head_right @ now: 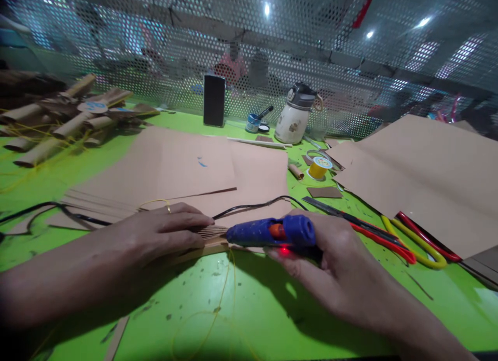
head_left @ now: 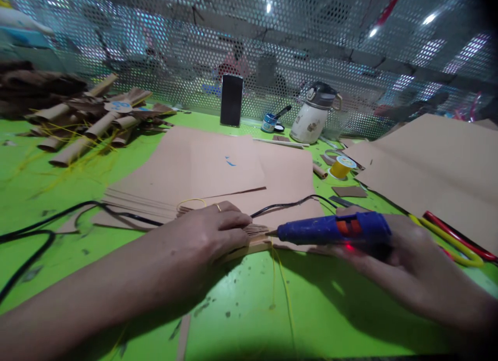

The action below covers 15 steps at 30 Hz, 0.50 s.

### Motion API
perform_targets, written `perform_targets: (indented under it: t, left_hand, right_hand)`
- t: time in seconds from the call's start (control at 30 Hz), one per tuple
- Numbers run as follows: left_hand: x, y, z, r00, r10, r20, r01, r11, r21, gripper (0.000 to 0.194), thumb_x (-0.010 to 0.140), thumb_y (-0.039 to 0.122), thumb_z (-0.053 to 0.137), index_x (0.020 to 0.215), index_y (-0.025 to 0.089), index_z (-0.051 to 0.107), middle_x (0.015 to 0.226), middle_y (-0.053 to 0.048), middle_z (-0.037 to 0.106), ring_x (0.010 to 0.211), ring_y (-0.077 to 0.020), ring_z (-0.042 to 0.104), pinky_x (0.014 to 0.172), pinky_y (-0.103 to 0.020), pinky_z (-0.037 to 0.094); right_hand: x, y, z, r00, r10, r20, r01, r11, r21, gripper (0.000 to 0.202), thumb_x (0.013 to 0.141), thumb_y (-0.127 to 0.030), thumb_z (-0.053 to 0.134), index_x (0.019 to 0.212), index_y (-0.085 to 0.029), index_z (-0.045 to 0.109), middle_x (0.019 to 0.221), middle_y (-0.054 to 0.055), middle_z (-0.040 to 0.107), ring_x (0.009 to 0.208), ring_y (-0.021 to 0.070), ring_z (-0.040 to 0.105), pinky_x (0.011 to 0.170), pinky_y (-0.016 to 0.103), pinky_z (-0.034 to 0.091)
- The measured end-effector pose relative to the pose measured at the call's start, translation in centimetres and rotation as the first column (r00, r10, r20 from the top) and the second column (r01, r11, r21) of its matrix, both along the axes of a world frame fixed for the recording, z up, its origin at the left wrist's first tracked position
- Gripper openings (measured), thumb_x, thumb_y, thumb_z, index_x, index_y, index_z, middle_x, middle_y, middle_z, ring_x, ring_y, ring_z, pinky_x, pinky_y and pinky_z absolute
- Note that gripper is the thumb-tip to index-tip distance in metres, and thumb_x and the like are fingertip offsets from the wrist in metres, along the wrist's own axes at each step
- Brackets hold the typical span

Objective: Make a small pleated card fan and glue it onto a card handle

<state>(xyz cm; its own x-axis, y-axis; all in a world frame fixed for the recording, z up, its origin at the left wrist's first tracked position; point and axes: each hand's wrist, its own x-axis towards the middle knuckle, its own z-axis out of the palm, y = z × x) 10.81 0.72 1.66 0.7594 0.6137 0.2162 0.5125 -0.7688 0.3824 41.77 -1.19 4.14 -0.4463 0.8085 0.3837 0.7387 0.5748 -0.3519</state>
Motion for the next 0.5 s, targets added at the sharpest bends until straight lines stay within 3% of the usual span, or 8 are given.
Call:
perform_targets:
  t: [0.27, 0.5]
  left_hand:
    - [0.19, -0.52, 0.49, 1.0, 0.008, -0.026, -0.007, 0.999, 0.049, 0.03, 0.102, 0.02, 0.051, 0.124, 0.023, 0.071, 0.116, -0.011, 0.072, 0.099, -0.0235, 0.067, 0.085, -0.035, 0.058]
    - [0.44, -0.58, 0.45, 1.0, 0.0, -0.004, 0.001, 0.991, 0.136, 0.034, 0.1, 0.011, 0.051, 0.126, 0.021, 0.07, 0.109, -0.011, 0.074, 0.093, -0.0212, 0.069, 0.08, -0.031, 0.058]
  right_hand:
    - [0.07, 0.02, -0.01, 1.0, -0.004, 0.017, 0.003, 0.998, 0.063, 0.012, 0.087, -0.032, 0.061, 0.091, -0.026, 0.071, 0.081, 0.001, 0.081, 0.064, 0.0213, 0.077, 0.051, 0.024, 0.06]
    - [0.48, -0.15, -0.42, 0.999, -0.011, 0.046, 0.006, 0.995, 0.099, 0.019, 0.087, -0.032, 0.063, 0.103, -0.029, 0.07, 0.092, 0.003, 0.083, 0.076, 0.0246, 0.081, 0.058, 0.027, 0.065]
